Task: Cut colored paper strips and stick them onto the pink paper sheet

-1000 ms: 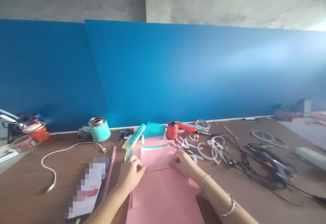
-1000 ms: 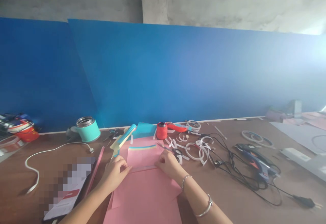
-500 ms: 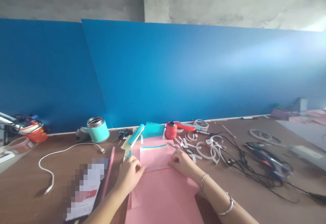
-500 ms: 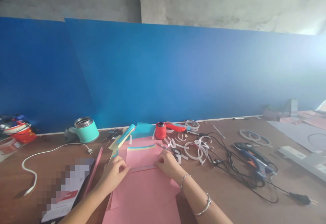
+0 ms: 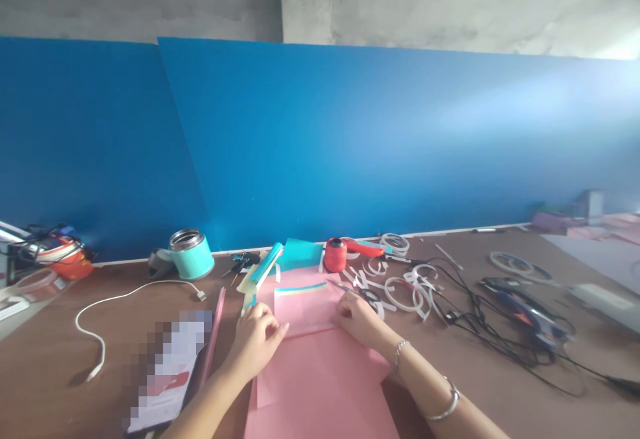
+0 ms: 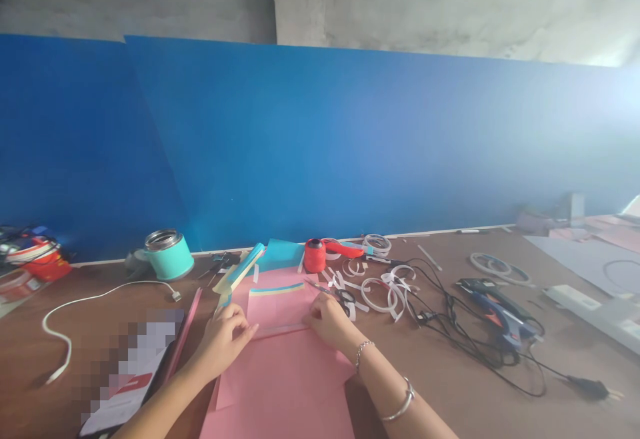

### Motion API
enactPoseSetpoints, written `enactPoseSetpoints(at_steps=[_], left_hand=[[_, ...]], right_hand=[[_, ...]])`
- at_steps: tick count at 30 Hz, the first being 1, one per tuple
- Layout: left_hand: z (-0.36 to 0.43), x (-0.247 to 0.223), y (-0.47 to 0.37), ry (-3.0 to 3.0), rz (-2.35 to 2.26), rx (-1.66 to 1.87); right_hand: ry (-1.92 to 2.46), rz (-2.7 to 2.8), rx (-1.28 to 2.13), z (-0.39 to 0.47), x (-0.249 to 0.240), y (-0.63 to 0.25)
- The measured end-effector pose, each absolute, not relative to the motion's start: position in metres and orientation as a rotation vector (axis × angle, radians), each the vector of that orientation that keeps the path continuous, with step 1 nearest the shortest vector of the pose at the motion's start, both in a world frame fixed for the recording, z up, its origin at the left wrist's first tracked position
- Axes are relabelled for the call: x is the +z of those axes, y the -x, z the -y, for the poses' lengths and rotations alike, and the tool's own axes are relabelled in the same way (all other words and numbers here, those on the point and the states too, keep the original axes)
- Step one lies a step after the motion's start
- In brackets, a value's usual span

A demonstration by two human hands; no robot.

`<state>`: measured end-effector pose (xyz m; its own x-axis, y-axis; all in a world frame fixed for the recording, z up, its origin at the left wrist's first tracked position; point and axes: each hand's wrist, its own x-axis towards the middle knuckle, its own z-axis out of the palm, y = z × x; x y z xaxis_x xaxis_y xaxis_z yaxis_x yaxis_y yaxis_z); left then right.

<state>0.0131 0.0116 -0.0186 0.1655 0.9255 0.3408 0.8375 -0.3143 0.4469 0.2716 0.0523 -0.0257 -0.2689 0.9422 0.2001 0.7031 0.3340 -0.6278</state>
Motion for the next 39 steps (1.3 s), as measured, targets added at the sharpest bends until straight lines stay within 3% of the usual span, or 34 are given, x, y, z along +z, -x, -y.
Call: enactPoseSetpoints(at_steps=[7, 17, 29, 39], left_hand=[[-0.010, -0.008, -0.012, -2.429, -1.657, 0.882], [-0.008, -0.012, -0.009, -2.290, -1.538, 0.723], [-0.010, -0.010, -0.009, -2.260, -1.540, 0.736], [-0.011, -0.011, -0.010, -2.206, -1.699, 0.675]], right_hand=[[1.375, 2.034, 0.595, -0.053, -0.029, -0.276], [1.224, 2.137, 0.880, -0.051, -0.019, -0.289], [1.253, 2.127, 0.875, -0.049, -0.015, -0.289], [1.281, 2.155, 0.684, -0.053, -0.025, -0.283]])
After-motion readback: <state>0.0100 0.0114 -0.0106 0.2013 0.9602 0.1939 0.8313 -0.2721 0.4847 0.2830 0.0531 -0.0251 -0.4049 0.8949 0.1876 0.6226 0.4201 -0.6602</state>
